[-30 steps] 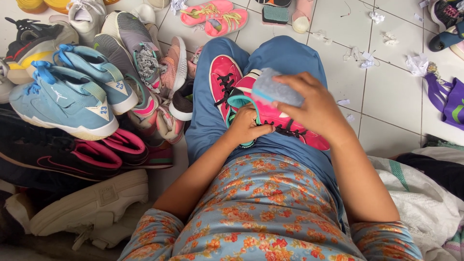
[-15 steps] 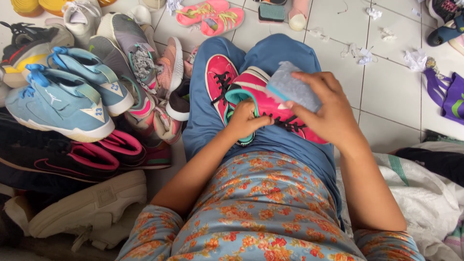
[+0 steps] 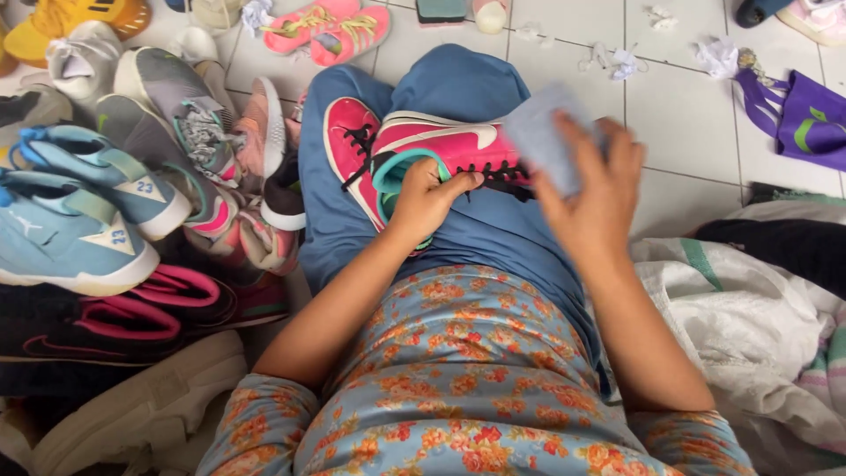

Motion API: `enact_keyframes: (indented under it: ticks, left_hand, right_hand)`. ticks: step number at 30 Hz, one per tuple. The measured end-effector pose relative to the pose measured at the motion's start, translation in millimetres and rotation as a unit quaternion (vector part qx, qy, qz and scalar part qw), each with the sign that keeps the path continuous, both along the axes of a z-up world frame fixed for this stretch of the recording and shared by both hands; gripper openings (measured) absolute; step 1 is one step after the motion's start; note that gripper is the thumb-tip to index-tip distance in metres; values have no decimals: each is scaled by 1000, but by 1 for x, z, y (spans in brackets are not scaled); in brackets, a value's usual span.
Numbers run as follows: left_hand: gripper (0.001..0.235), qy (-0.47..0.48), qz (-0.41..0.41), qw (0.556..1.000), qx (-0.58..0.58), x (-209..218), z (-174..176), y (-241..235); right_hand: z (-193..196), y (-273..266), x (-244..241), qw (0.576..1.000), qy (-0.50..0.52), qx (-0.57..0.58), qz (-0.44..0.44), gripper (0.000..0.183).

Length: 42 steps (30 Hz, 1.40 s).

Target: The person sits on a tiled floor surrounded by many shoes and scrubs a pink high-top sneaker with a blue and pink sponge. They hold the shoe in their left hand and rub the upper and toe areas with the sponge in their right hand, occasionally repositioning the shoe to access different sides.

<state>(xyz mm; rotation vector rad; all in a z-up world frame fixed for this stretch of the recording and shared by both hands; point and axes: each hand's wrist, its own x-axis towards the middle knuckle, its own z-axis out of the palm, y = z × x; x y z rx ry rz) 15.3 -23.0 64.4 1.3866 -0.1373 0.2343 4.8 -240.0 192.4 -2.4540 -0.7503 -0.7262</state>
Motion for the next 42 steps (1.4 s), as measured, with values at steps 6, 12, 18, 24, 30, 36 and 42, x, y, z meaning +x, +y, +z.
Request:
enact_keyframes:
  ticks: [6,12,18,24,30,36,42]
  left_hand:
    - [11,16,12,1000,-5,2,-7,-21]
    - [32,50,42,995,-69,-9,46,-33]
    - [41,52,58,984,-160,-11,79,-43]
    - [61,79,46,977,-193,-12,86,-39]
    - [58,72,38,980,-184,-12,85,-39]
    - [54,34,0,999,-9,-9,62,-33]
    - [66,-7,11,992,126,-5,21,-31]
  right_hand:
    - [-3,-7,-4,997,-21,76,12,64]
    - [-31,-14,16,994,-74,74,-16,63]
    - [-62,-5,16,992,-66,105,14,63]
    - [-56,-11,25,977,-85,171,-91,55]
    - [-60,-17,33,994,-69,88,-19,55]
    - [-8,-18,16,987,-79,132,43,51]
    - [0,-25,23,999,-12,-10,43,50]
